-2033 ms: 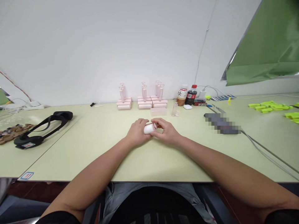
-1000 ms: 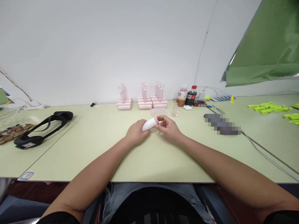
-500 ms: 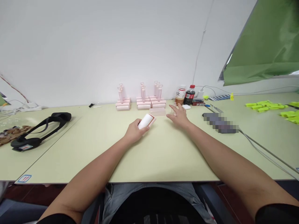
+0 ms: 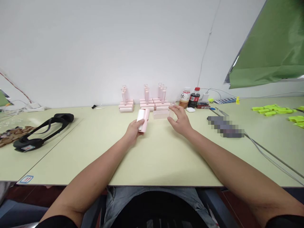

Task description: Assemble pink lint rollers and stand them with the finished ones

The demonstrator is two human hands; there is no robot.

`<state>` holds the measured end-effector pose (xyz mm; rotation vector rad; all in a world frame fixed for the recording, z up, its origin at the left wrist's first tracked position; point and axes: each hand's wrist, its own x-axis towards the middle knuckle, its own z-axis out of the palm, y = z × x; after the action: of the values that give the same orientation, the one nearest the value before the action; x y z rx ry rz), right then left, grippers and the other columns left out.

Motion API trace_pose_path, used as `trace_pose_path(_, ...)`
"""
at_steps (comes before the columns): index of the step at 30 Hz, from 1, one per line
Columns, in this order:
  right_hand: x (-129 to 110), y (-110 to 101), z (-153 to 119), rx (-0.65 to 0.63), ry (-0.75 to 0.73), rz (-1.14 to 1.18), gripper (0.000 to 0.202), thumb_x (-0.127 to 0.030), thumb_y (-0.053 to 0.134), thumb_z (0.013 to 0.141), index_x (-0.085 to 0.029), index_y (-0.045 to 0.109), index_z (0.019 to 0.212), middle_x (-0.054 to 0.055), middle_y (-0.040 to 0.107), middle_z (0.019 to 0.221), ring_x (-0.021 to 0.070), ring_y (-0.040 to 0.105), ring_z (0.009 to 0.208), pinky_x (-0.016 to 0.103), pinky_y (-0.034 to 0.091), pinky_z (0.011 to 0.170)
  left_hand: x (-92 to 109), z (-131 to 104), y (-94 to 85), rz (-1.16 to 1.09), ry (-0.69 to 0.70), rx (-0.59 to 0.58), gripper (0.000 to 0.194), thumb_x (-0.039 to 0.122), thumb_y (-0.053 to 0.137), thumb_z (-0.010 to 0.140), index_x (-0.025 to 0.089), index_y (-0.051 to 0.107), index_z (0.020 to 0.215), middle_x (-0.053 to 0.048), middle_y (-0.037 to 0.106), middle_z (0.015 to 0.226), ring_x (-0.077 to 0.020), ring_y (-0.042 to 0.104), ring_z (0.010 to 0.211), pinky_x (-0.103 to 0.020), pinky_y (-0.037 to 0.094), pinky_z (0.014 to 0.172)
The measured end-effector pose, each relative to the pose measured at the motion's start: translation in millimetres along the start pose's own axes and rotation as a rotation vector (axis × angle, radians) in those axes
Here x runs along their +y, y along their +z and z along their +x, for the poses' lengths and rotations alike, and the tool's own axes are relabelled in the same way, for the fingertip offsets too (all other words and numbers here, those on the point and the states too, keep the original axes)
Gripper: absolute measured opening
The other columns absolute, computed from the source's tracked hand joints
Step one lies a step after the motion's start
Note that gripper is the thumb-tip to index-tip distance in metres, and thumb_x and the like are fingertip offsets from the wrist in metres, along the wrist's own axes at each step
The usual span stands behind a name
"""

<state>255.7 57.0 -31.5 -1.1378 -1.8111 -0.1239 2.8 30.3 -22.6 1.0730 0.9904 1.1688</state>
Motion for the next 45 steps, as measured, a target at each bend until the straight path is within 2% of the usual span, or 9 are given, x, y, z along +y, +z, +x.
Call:
trace_pose_path(2, -17, -2, -4, 0.038, -0.163, 0.117, 0.035, -0.024, 0.052, 0.088, -0.024, 0.061, 0.122, 0.012, 0.05, 0.118, 0.0267, 0.052, 0.114, 0.046, 0.045, 0.098, 4, -1, -0.3, -0.122, -0.014, -0.023, 0.036, 0.043, 0.068, 0.07, 0.015, 0.059, 0.09, 0.0, 0.056, 0.068, -0.0111, 0.051, 0.052, -0.024, 0.043, 0.043)
trace_pose_path(4, -35, -3, -9, 0.003, -0.274, 0.215, 0.032, -0.019, 0.049, 0.09, -0.027, 0.063, 0.118, 0.01, 0.05, 0.113, 0.0223, 0.057, 0.1, 0.041, 0.05, 0.086, 7, -3, 0.0, -0.172, -0.029, -0.031, 0.035, 0.043, 0.067, 0.071, 0.015, 0.059, 0.091, -0.001, 0.058, 0.067, -0.0115, 0.051, 0.049, -0.025, 0.044, 0.042)
trace_pose_path(7, -56, -3, -17, -0.126, -0.357, 0.33, 0.041, -0.014, 0.047, 0.092, -0.031, 0.057, 0.128, 0.009, 0.052, 0.115, 0.0176, 0.058, 0.088, 0.034, 0.052, 0.073, 8, -5, 0.7, -0.182, -0.018, -0.041, 0.033, 0.043, 0.064, 0.072, 0.015, 0.059, 0.089, -0.002, 0.06, 0.065, -0.0116, 0.051, 0.045, -0.025, 0.042, 0.04)
trace_pose_path(10, -65, -1, -21, -0.155, -0.386, 0.384, 0.046, -0.014, 0.048, 0.091, -0.029, 0.05, 0.135, 0.009, 0.056, 0.109, 0.0176, 0.058, 0.085, 0.032, 0.052, 0.068, 7, -5, 0.5, -0.168, 0.012, -0.058, 0.034, 0.043, 0.064, 0.072, 0.015, 0.059, 0.09, -0.001, 0.059, 0.064, -0.0116, 0.051, 0.044, -0.025, 0.041, 0.038)
trace_pose_path(16, -65, -3, -20, -0.093, -0.364, 0.387, 0.034, -0.018, 0.05, 0.091, -0.025, 0.058, 0.123, 0.01, 0.057, 0.104, 0.018, 0.058, 0.08, 0.034, 0.053, 0.067, 3, -2, -2.1, -0.125, 0.022, -0.037, 0.034, 0.043, 0.066, 0.07, 0.015, 0.059, 0.088, 0.0, 0.058, 0.063, -0.0112, 0.051, 0.045, -0.023, 0.038, 0.036)
trace_pose_path(24, -66, -5, -19, -0.108, -0.382, 0.401, 0.029, -0.018, 0.05, 0.091, -0.024, 0.06, 0.118, 0.01, 0.057, 0.103, 0.0167, 0.057, 0.077, 0.033, 0.052, 0.065, 2, -3, -0.6, -0.089, 0.027, -0.057, 0.035, 0.044, 0.068, 0.068, 0.016, 0.056, 0.085, 0.001, 0.057, 0.063, -0.0105, 0.049, 0.045, -0.022, 0.036, 0.036)
trace_pose_path(34, -64, -5, -19, -0.149, -0.403, 0.316, 0.029, -0.016, 0.051, 0.088, -0.025, 0.062, 0.113, 0.01, 0.059, 0.103, 0.0202, 0.06, 0.088, 0.034, 0.053, 0.07, 0, -3, -2.0, -0.045, 0.022, -0.086, 0.04, 0.046, 0.071, 0.066, 0.017, 0.054, 0.088, 0.001, 0.056, 0.065, -0.0102, 0.049, 0.047, -0.022, 0.036, 0.037)
trace_pose_path(39, -65, -5, -19, -0.149, -0.438, 0.267, 0.032, -0.01, 0.053, 0.084, -0.024, 0.063, 0.11, 0.009, 0.059, 0.101, 0.0186, 0.061, 0.081, 0.033, 0.052, 0.067, -1, -3, -2.1, 0.025, 0.039, -0.107, 0.041, 0.048, 0.071, 0.066, 0.017, 0.053, 0.087, 0.001, 0.054, 0.066, -0.0095, 0.047, 0.047, -0.022, 0.036, 0.037)
trace_pose_path(45, -64, -5, -19, -0.163, -0.441, 0.222, 0.032, -0.012, 0.053, 0.084, -0.026, 0.064, 0.11, 0.008, 0.06, 0.1, 0.0173, 0.061, 0.077, 0.031, 0.052, 0.065, -1, -3, -3.2, 0.12, 0.042, -0.16, 0.044, 0.053, 0.072, 0.067, 0.018, 0.05, 0.083, 0.004, 0.046, 0.058, -0.009, 0.043, 0.044, -0.022, 0.033, 0.036)
